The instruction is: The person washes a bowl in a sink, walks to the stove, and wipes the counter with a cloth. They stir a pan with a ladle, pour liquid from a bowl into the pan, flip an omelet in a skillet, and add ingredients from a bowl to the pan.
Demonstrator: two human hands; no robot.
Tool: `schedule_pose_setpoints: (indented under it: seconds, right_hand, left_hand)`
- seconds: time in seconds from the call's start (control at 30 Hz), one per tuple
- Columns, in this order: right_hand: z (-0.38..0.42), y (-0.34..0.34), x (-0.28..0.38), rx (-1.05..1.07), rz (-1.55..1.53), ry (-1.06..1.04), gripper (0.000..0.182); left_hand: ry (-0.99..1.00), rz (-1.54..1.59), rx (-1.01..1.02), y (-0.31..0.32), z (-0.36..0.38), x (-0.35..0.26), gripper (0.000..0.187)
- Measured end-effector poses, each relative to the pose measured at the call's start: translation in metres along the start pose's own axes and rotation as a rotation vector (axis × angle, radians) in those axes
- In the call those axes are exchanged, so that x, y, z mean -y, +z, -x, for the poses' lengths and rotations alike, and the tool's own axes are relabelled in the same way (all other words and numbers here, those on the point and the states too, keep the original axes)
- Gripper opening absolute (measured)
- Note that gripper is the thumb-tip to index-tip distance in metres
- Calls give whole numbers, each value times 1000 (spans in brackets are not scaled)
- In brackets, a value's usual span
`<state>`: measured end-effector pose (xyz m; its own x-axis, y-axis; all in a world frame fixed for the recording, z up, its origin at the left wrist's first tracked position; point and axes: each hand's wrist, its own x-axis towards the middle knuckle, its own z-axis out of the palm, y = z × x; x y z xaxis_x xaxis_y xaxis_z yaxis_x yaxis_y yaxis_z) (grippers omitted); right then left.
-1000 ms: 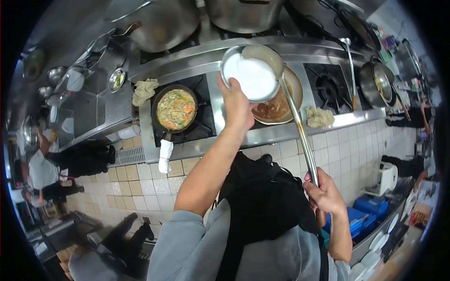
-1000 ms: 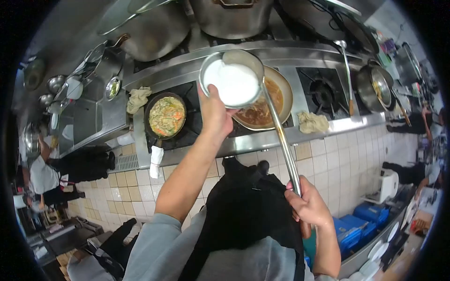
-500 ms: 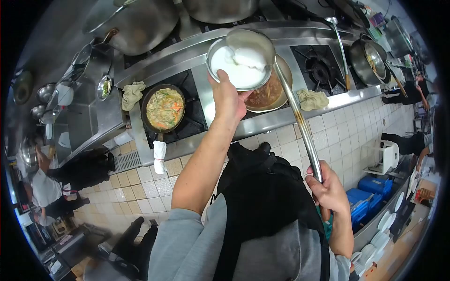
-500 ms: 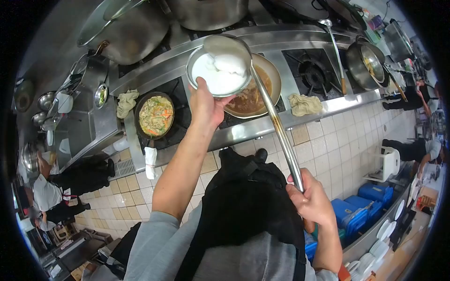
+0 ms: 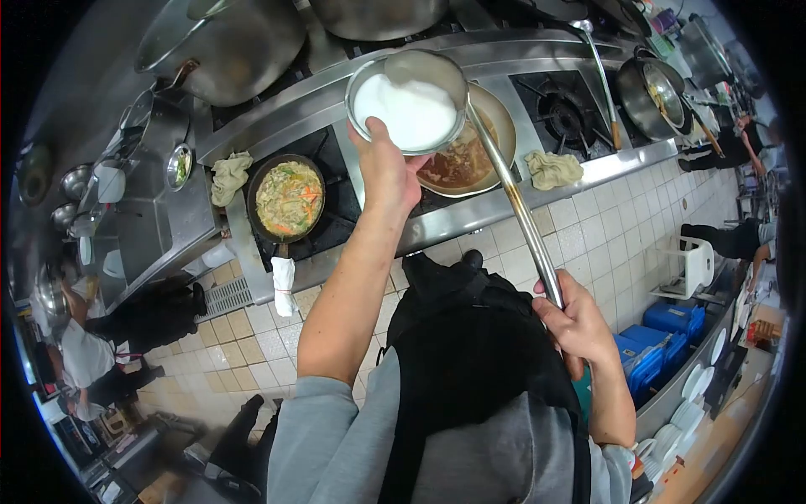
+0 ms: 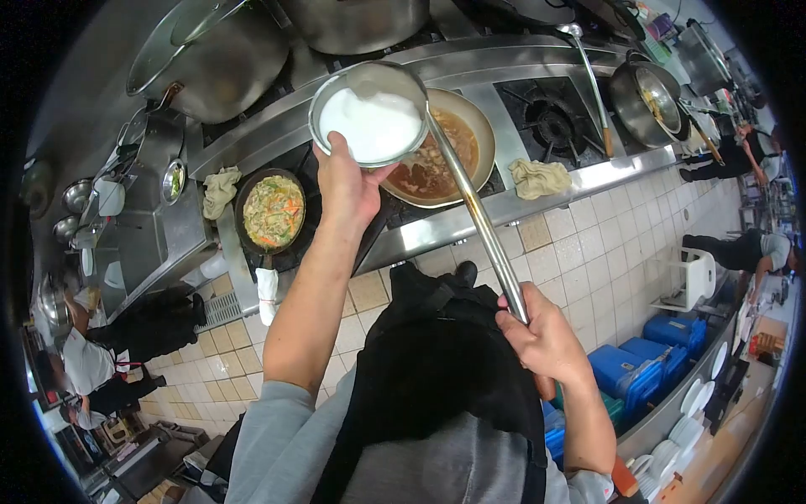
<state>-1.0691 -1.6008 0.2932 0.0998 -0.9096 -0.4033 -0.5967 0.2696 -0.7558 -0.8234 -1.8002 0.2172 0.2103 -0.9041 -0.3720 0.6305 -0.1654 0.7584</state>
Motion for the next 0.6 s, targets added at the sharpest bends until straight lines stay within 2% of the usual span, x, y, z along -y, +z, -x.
schedule_pose_setpoints:
  seconds: [0.07,0.17,0.27,0.4,0.47,0.6]
  right_hand:
    - [0,-4,24,152,-474,364,15]
    - [0,-7,27,209,-634,398,14]
    - [2,-10,29,226,-668,428,14]
    - [3,-5,26,174,-547,361,13]
    - [3,-1,14,38,-225,157,12]
    - [-2,1,23,-40,-58,141,14]
  left_hand:
    - [-20,-10,1,-3,-3,-3,44]
    - [-48,-2,21,-8,-5,-7,44]
    - [-60,-15,19,-9,-5,-9,44]
    - [-66,-27,35,-14,-8,-9,44]
    - [-65,-39,37,-13,-7,-10,44]
    - [-52,-37,48,-13,-6,-12,44]
